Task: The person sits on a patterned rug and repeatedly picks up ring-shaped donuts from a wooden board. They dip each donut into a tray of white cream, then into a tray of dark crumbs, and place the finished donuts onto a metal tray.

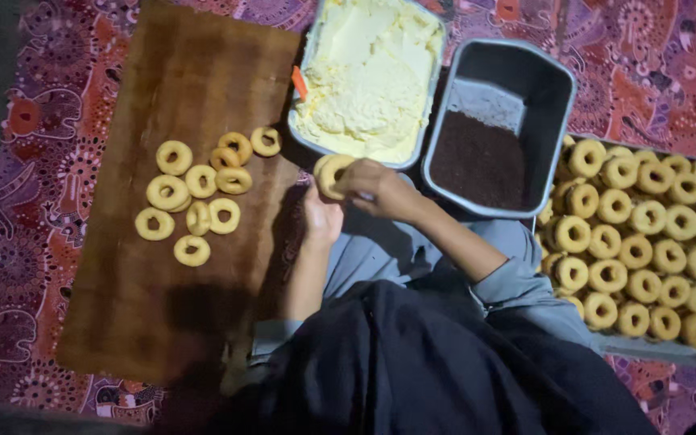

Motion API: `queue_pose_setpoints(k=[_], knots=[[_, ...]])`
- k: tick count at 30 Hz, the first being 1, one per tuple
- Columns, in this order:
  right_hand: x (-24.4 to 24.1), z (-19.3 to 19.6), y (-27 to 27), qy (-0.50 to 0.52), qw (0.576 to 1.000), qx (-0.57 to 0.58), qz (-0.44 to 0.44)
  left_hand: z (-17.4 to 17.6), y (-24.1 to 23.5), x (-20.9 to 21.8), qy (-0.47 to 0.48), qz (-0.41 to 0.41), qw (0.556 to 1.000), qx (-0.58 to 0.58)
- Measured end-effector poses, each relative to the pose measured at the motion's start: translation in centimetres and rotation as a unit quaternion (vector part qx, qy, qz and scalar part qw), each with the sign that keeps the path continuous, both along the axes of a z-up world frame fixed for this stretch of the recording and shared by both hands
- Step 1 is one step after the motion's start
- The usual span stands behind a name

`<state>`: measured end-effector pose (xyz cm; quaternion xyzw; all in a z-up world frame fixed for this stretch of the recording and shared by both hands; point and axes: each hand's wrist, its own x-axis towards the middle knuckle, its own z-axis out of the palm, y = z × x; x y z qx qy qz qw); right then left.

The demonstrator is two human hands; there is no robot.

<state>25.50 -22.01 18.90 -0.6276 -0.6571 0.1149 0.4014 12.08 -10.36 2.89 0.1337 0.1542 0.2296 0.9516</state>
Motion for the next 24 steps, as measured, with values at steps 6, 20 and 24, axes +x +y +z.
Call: queue_pose_setpoints(k=[6, 20, 24], knots=[[0.1, 0.3, -6.3, -0.030, 0.977, 0.047, -0.206, 1.2, -2.6, 1.2, 0.035, -0.076, 0.996, 0.020], [13.4, -12.4, -25.0, 0.245, 0.779, -0.097, -0.569, 1.7, -14.3, 18.4, 0.086, -0.086, 0.605, 0.787], [11.7, -11.4, -26.7, 0.703, 0.518, 0.119, -0.473, -0.2, -15.7, 21.5, 0.153, -0.298, 0.399, 0.853]])
